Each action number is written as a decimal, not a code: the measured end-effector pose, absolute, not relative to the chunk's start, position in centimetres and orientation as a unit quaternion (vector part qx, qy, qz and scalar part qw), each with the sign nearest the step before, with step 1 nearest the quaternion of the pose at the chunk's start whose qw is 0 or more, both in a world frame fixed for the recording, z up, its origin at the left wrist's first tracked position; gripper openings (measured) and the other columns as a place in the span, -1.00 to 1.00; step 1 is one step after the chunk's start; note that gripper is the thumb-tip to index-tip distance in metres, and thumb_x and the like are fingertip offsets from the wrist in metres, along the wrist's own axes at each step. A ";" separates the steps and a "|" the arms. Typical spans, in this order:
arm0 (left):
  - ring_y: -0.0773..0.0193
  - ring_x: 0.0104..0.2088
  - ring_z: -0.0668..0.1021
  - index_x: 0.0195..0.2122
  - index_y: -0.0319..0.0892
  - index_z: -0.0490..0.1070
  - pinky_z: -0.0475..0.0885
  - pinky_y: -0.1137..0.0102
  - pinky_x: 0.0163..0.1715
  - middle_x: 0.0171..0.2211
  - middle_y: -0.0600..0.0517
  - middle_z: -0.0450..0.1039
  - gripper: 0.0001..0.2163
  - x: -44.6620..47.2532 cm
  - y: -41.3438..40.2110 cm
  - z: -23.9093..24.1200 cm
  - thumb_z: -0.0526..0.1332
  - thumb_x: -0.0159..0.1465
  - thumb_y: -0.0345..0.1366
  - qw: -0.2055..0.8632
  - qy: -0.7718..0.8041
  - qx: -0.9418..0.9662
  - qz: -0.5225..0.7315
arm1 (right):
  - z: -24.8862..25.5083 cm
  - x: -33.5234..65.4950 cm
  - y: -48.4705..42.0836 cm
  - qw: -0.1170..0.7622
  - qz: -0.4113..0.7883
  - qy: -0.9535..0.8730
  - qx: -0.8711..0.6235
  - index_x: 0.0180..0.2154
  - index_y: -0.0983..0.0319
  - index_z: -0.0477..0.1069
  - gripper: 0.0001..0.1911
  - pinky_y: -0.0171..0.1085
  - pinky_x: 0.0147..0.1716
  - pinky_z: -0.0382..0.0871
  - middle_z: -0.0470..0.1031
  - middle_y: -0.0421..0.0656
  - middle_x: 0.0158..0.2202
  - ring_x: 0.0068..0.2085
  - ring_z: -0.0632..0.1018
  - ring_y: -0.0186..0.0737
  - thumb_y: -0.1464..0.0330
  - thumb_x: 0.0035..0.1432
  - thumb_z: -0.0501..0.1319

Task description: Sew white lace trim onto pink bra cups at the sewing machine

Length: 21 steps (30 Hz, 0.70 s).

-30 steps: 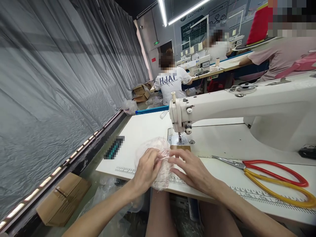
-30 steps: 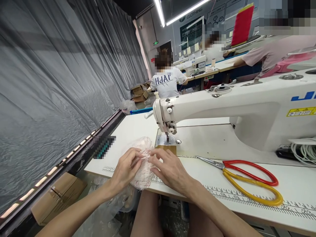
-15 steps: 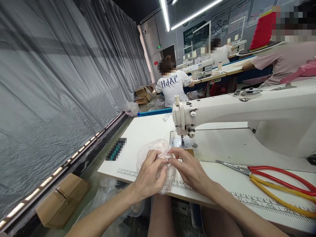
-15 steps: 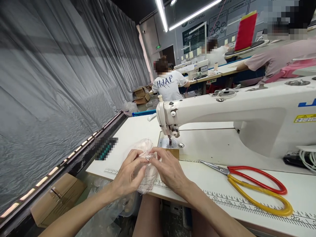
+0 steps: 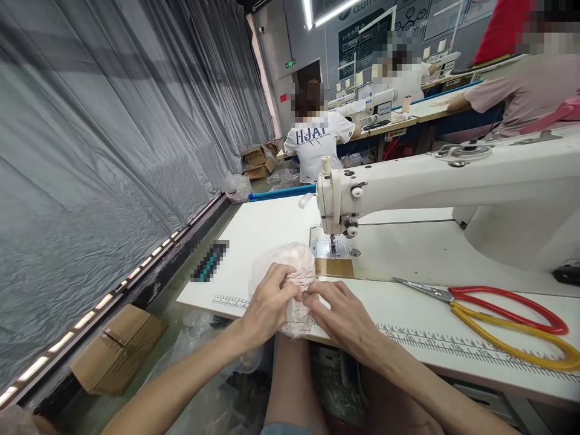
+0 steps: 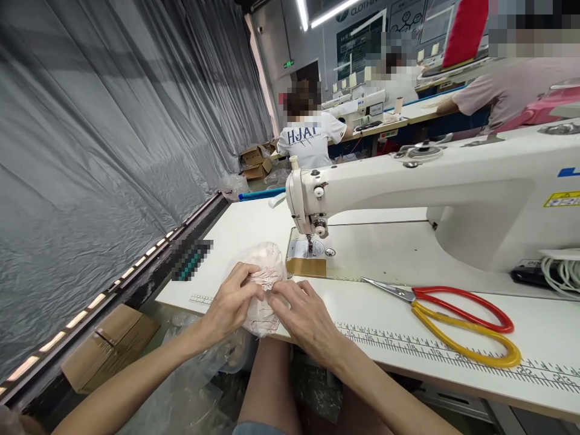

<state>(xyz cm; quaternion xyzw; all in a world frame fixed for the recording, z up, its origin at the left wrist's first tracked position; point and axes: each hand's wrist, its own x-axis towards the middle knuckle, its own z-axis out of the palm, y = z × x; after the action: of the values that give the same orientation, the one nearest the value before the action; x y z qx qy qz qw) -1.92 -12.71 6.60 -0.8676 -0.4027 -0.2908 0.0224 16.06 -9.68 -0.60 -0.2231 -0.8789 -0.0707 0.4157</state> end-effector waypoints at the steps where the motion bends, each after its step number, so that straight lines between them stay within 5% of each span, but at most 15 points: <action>1: 0.20 -0.16 0.36 -0.37 -0.22 0.40 0.36 0.35 -0.25 -0.16 -0.10 0.28 -0.74 -2.0 -12.8 6.7 -0.05 0.23 -0.58 0.023 -0.395 -0.874 -0.282 | -0.7 15.9 -9.5 0.418 -0.067 -0.879 -0.218 -0.18 0.26 0.32 -0.78 -0.20 -0.28 0.21 0.43 -0.06 -0.22 -0.22 0.42 -0.18 0.57 0.21 -0.01; 15: 0.19 -0.11 0.36 -0.24 -0.22 0.46 0.39 0.33 -0.19 -0.13 -0.11 0.28 -0.75 -2.8 -13.1 6.4 0.00 0.25 -0.54 0.002 -0.381 -0.887 -0.262 | 0.1 15.7 -9.2 0.399 -0.053 -0.894 -0.196 -0.25 0.26 0.31 -0.93 -0.16 -0.28 0.17 0.41 -0.08 -0.29 -0.24 0.37 -0.11 0.40 0.20 0.11; 21: 0.19 -0.12 0.37 -0.26 -0.21 0.46 0.41 0.32 -0.21 -0.15 -0.11 0.30 -0.73 -3.0 -13.0 6.8 -0.01 0.23 -0.57 -0.003 -0.383 -0.881 -0.278 | 0.2 15.4 -9.4 0.421 -0.049 -0.883 -0.204 -0.29 0.25 0.32 -0.88 -0.16 -0.27 0.15 0.41 -0.09 -0.30 -0.25 0.37 -0.15 0.51 0.19 0.04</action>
<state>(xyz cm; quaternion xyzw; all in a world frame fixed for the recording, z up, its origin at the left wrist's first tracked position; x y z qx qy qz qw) -2.97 -13.01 6.76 -0.8809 -0.3831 -0.2779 -0.0032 15.39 -9.44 0.19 -0.2038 -0.8826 -0.0490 0.4207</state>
